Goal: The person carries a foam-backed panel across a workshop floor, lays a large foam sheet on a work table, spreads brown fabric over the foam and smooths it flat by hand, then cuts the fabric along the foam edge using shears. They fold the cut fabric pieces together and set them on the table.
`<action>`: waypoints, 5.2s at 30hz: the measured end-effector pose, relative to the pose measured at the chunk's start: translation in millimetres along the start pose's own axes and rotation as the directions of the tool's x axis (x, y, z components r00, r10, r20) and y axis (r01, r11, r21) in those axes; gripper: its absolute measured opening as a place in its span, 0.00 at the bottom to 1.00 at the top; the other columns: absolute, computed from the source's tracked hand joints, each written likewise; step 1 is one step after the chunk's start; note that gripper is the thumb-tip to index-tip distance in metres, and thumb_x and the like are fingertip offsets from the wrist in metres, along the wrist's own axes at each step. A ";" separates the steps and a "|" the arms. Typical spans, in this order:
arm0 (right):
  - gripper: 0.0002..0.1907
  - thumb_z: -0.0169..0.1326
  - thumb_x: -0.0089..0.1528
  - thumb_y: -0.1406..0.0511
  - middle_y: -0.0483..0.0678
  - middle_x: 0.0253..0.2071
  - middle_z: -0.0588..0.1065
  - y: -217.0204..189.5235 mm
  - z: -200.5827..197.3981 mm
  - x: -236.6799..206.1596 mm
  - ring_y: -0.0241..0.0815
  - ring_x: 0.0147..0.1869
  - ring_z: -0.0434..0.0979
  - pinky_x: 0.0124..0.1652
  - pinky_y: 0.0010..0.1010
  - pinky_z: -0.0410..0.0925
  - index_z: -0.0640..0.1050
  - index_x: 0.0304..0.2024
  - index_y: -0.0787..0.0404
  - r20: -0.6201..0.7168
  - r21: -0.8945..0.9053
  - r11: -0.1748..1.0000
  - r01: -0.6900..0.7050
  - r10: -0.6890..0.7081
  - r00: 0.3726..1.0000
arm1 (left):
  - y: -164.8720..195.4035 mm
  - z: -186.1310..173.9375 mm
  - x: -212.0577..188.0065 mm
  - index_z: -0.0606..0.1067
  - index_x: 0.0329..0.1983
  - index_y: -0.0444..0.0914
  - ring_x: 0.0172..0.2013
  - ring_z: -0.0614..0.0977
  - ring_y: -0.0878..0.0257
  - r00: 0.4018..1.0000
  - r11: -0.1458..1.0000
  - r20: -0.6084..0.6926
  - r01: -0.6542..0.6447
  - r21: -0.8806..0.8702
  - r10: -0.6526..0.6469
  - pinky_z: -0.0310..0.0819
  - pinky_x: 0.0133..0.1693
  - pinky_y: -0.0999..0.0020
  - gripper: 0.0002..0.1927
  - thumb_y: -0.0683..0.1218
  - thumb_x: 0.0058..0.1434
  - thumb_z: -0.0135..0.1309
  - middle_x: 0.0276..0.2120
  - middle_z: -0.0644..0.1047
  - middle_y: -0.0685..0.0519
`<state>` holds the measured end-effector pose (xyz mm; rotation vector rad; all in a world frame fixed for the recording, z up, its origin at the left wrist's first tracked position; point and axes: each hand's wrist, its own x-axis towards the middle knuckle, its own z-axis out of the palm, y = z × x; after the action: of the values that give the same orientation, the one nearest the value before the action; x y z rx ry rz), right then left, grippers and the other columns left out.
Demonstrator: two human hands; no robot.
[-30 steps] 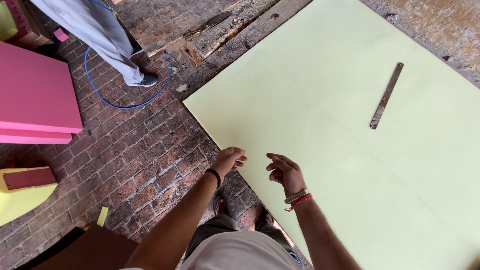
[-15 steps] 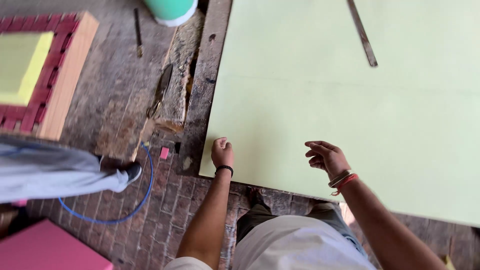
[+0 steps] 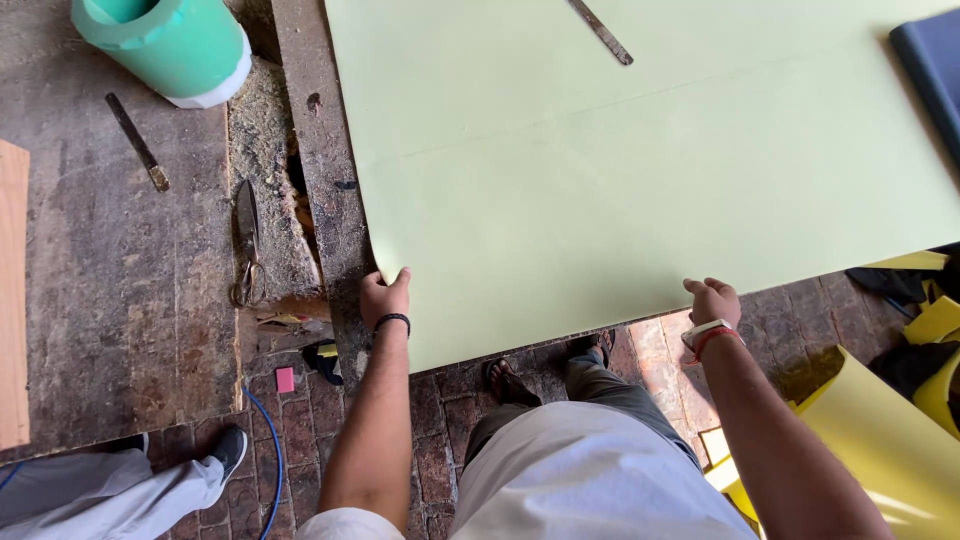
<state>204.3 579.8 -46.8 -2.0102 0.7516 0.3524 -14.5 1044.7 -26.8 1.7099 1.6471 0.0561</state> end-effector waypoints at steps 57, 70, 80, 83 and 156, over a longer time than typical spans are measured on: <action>0.14 0.58 0.64 0.63 0.47 0.28 0.75 30.8 -108.0 72.6 0.38 0.24 0.71 0.21 0.31 0.59 0.76 0.46 0.66 0.284 0.274 0.889 -0.368 0.291 0.914 | 28.3 144.7 -112.5 0.64 0.71 0.43 0.73 0.58 0.46 0.860 0.722 0.144 -0.492 0.488 0.489 0.54 0.70 0.47 0.35 0.53 0.61 0.59 0.74 0.57 0.41; 0.11 0.55 0.65 0.64 0.44 0.29 0.74 171.3 -331.4 172.3 0.34 0.26 0.72 0.25 0.26 0.66 0.76 0.49 0.59 0.190 0.672 0.652 -0.351 0.306 0.933 | 164.7 429.4 -348.4 0.59 0.74 0.44 0.75 0.49 0.44 0.411 0.226 0.674 -0.909 0.350 0.614 0.46 0.71 0.49 0.41 0.60 0.61 0.57 0.76 0.49 0.39; 0.14 0.54 0.65 0.61 0.44 0.33 0.76 296.9 -373.3 93.3 0.34 0.28 0.74 0.28 0.26 0.69 0.77 0.50 0.60 0.031 0.883 0.370 -0.288 0.567 0.823 | 184.6 551.8 -491.6 0.65 0.71 0.45 0.74 0.51 0.42 -0.059 -0.167 0.878 -0.986 0.024 0.476 0.48 0.70 0.48 0.38 0.63 0.61 0.56 0.75 0.50 0.37; 0.14 0.54 0.66 0.60 0.45 0.34 0.75 316.5 -364.9 54.9 0.34 0.29 0.74 0.28 0.26 0.69 0.77 0.50 0.62 -0.002 0.936 0.270 -0.227 0.648 0.762 | 184.2 574.9 -529.0 0.68 0.68 0.46 0.74 0.51 0.44 -0.148 -0.297 0.897 -0.955 -0.019 0.417 0.46 0.70 0.48 0.35 0.63 0.60 0.57 0.75 0.51 0.38; 0.09 0.55 0.66 0.63 0.43 0.32 0.79 83.5 -406.7 235.2 0.32 0.32 0.78 0.33 0.26 0.72 0.78 0.47 0.58 0.216 0.651 0.727 -0.217 0.097 0.972 | 348.7 579.8 -449.4 0.69 0.68 0.43 0.63 0.74 0.54 0.285 0.562 0.759 -0.818 -0.126 0.585 0.69 0.63 0.55 0.35 0.54 0.57 0.60 0.65 0.73 0.47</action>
<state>312.6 116.5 -10.9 -1.2126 0.8021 0.2869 498.2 415.4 -56.7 2.1702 0.1574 -0.4380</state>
